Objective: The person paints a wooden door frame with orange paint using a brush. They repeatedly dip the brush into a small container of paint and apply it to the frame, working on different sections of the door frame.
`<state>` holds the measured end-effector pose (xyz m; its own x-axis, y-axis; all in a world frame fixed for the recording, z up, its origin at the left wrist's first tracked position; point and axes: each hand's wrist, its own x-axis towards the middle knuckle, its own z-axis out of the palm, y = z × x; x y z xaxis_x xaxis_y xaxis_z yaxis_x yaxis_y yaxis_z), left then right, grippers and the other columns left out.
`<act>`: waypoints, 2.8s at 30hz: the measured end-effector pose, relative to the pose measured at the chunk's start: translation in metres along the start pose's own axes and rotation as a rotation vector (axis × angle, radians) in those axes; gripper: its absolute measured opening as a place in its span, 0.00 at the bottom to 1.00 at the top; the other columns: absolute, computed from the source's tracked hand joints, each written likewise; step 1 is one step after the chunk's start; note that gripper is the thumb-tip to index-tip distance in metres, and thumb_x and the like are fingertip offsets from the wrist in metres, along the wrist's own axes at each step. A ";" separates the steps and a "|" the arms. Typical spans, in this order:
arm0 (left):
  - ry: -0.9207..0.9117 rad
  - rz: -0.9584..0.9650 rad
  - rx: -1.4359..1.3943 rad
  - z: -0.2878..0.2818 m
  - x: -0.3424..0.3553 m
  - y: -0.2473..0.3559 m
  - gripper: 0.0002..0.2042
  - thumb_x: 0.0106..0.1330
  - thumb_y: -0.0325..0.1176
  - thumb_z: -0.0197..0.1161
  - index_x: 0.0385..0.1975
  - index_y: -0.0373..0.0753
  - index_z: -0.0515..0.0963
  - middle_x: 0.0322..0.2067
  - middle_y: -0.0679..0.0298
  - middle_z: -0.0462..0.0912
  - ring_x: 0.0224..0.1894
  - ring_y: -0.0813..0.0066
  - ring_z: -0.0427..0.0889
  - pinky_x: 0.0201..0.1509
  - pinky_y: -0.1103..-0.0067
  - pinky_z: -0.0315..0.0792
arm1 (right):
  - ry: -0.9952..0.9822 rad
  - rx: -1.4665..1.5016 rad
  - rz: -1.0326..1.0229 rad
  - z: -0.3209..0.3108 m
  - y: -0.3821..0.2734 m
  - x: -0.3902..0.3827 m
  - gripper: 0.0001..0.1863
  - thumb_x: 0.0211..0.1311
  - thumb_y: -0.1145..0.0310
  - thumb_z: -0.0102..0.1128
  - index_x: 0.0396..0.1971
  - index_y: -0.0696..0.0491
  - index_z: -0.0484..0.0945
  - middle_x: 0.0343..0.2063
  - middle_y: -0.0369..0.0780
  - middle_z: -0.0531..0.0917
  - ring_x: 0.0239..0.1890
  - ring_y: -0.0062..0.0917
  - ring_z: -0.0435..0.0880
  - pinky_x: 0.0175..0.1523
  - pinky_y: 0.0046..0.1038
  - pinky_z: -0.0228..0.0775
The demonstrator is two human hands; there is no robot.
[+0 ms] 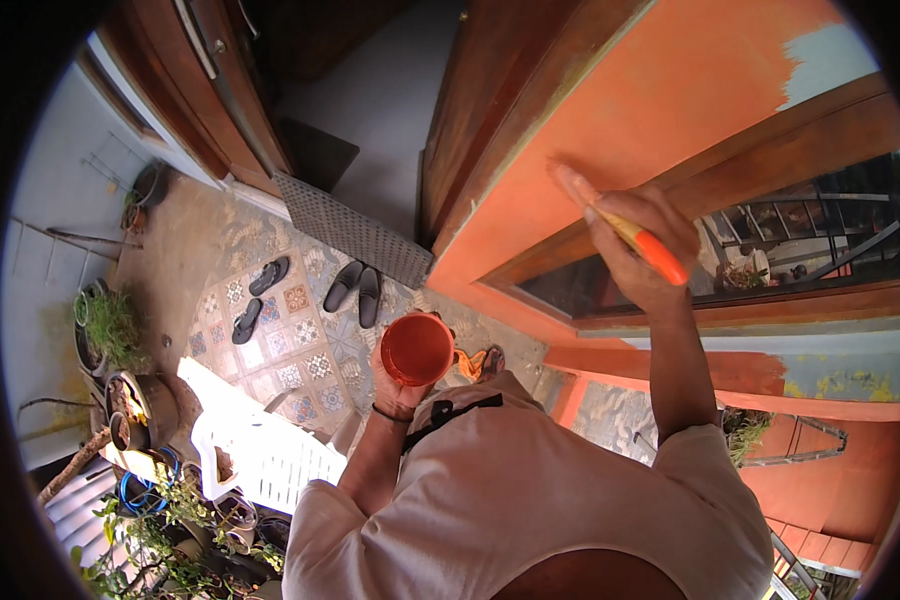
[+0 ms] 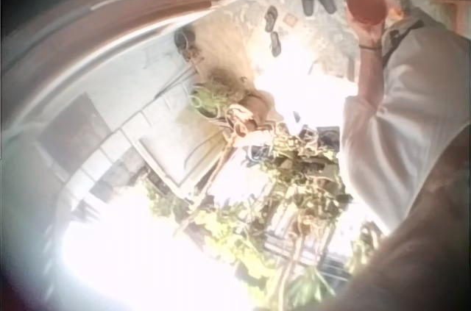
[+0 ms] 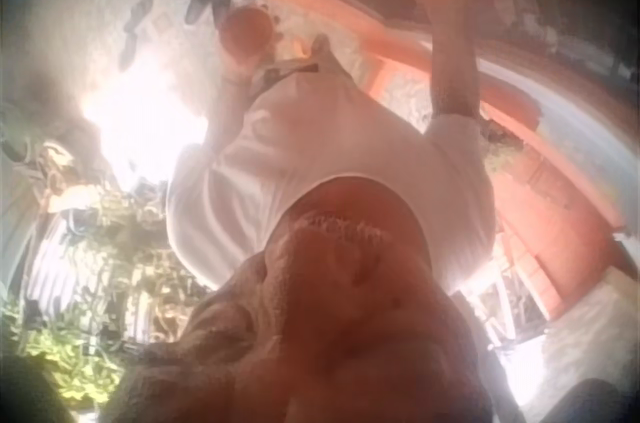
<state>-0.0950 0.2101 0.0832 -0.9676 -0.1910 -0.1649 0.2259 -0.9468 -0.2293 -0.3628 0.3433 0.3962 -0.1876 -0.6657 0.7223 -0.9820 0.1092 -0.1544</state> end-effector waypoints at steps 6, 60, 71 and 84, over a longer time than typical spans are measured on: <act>0.072 0.059 0.045 0.008 0.007 -0.008 0.33 0.75 0.57 0.59 0.69 0.37 0.70 0.66 0.47 0.76 0.62 0.37 0.78 0.53 0.50 0.81 | -0.283 -0.092 -0.094 0.112 0.050 -0.070 0.09 0.62 0.74 0.71 0.41 0.50 0.86 0.36 0.37 0.88 0.31 0.33 0.87 0.35 0.32 0.82; -0.108 -0.057 0.013 0.021 0.024 -0.002 0.31 0.73 0.58 0.59 0.64 0.38 0.77 0.64 0.50 0.79 0.64 0.36 0.77 0.56 0.39 0.78 | -0.062 0.213 0.218 -0.162 -0.029 0.106 0.12 0.59 0.84 0.75 0.42 0.59 0.87 0.37 0.36 0.88 0.40 0.17 0.87 0.47 0.20 0.80; -0.097 -0.095 0.090 0.038 0.030 -0.009 0.30 0.73 0.57 0.60 0.63 0.39 0.77 0.63 0.52 0.80 0.64 0.41 0.78 0.55 0.45 0.77 | 0.538 -0.122 -0.118 -0.264 -0.029 0.182 0.14 0.63 0.79 0.74 0.48 0.64 0.87 0.47 0.49 0.90 0.43 0.24 0.89 0.49 0.24 0.82; -0.165 -0.109 0.071 0.048 0.024 -0.002 0.29 0.74 0.56 0.59 0.62 0.38 0.78 0.65 0.50 0.77 0.66 0.38 0.75 0.56 0.46 0.78 | 0.082 0.459 0.417 -0.169 -0.022 0.117 0.13 0.62 0.73 0.80 0.42 0.62 0.86 0.30 0.39 0.89 0.24 0.14 0.84 0.27 0.18 0.76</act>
<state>-0.1243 0.1954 0.1255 -0.9925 -0.1206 0.0178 0.1160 -0.9790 -0.1676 -0.3675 0.3871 0.5981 -0.5719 -0.5746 0.5854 -0.7188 0.0072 -0.6952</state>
